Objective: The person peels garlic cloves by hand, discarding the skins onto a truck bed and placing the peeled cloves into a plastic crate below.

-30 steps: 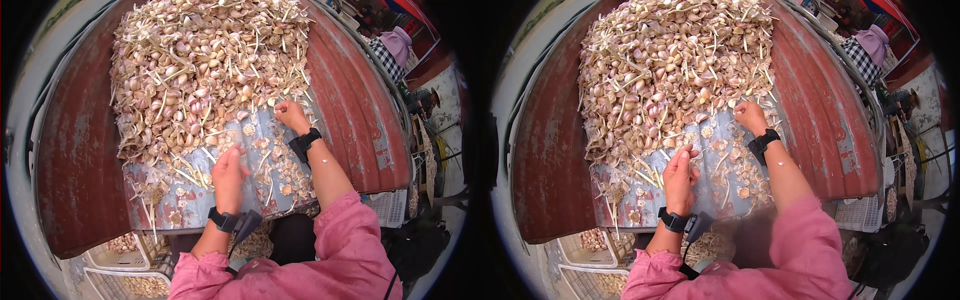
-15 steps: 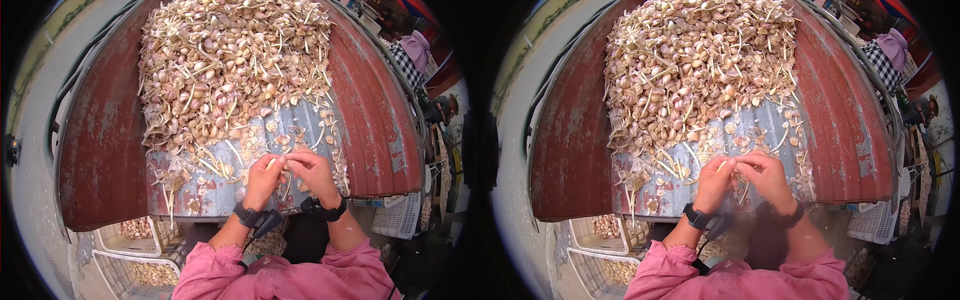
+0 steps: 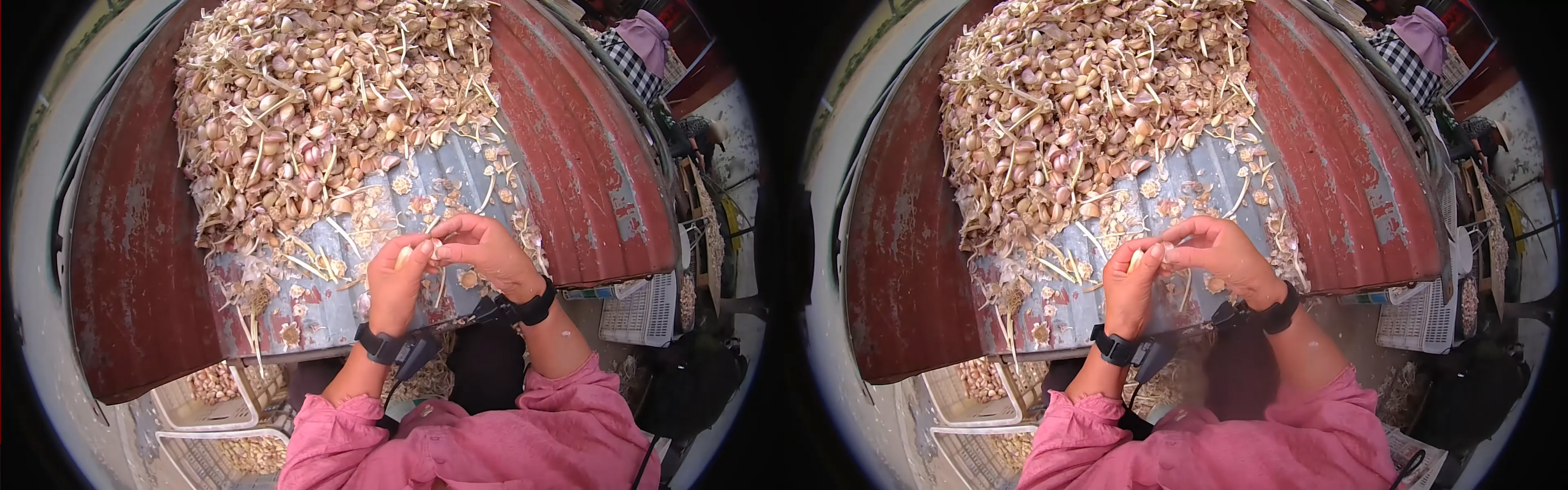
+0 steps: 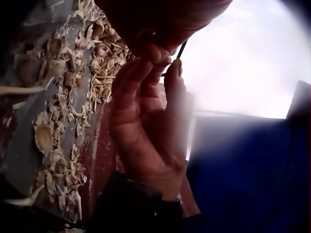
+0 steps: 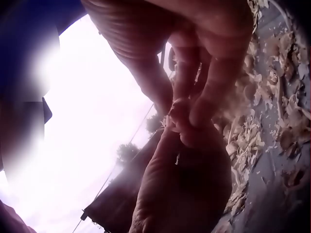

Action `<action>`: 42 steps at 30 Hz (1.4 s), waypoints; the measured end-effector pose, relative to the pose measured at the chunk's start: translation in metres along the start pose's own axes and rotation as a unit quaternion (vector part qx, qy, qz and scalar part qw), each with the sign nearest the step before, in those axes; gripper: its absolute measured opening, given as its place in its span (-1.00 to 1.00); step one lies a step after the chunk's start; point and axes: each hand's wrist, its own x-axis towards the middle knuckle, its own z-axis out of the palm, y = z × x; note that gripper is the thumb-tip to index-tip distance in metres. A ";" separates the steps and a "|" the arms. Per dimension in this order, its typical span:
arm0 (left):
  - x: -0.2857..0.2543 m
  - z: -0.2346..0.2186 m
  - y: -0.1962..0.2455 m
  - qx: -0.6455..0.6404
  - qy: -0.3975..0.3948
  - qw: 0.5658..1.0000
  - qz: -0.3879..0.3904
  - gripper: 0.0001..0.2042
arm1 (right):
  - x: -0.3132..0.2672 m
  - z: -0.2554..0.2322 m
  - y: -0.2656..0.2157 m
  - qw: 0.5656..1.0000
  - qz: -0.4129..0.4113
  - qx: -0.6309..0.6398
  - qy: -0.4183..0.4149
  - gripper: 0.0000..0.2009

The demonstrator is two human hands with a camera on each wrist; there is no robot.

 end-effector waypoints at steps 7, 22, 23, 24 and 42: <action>0.003 -0.004 -0.006 -0.086 0.010 0.993 -0.075 -0.84 | 0.006 0.001 0.002 0.998 0.048 0.049 0.008 -0.79; 0.015 -0.004 0.005 -0.314 0.083 0.925 -0.195 -0.77 | 0.027 0.035 0.008 0.856 -0.242 -0.451 0.070 -0.82; 0.016 -0.013 0.000 -0.317 0.086 0.924 -0.194 -0.77 | 0.038 0.030 0.007 0.880 -0.224 -0.417 0.047 -0.80; 0.019 -0.026 -0.010 -0.321 0.075 0.930 -0.164 -0.78 | 0.057 0.021 0.002 0.849 -0.247 -0.460 0.079 -0.78; 0.010 -0.017 0.009 -0.038 0.079 0.995 -0.051 -0.75 | 0.034 0.025 0.004 0.984 -0.095 -0.148 0.000 -0.72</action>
